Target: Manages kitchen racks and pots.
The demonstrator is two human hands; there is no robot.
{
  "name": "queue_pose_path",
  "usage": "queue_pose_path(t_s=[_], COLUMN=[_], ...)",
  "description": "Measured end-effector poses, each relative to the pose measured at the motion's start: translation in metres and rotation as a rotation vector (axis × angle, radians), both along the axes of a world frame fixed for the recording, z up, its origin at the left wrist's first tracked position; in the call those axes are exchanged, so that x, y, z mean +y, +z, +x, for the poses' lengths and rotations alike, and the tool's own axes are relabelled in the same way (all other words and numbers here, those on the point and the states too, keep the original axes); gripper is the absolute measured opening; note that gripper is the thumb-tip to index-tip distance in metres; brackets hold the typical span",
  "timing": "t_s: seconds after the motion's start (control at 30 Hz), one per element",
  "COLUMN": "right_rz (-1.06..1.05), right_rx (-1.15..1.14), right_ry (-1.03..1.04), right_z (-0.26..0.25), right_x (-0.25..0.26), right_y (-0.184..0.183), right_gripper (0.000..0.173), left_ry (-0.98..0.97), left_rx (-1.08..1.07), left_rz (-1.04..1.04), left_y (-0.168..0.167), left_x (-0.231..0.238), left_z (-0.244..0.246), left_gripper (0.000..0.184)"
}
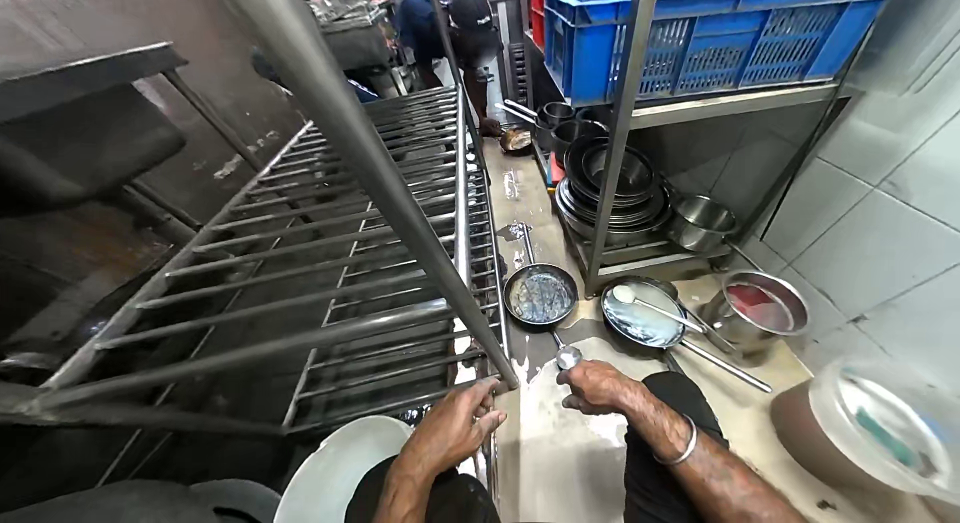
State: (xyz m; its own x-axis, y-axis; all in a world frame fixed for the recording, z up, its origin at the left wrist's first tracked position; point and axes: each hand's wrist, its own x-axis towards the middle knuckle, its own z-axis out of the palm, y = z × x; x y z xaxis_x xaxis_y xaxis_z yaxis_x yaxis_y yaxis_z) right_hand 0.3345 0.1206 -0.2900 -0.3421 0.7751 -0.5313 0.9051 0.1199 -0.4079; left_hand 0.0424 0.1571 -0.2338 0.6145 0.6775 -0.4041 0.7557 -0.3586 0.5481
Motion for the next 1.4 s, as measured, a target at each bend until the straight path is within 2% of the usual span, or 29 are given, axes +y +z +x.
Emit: queue_pose_path(t_s=[1.4], right_rz=[0.009], right_rx=[0.007], right_ry=[0.023], right_z=[-0.0057], right_x=[0.0038], right_y=[0.0001], right_gripper=[0.042], left_ry=[0.000], left_rx=[0.009], left_rz=[-0.015], left_y=[0.0020], left_x=[0.0005], left_z=[0.0001], left_gripper=[0.058])
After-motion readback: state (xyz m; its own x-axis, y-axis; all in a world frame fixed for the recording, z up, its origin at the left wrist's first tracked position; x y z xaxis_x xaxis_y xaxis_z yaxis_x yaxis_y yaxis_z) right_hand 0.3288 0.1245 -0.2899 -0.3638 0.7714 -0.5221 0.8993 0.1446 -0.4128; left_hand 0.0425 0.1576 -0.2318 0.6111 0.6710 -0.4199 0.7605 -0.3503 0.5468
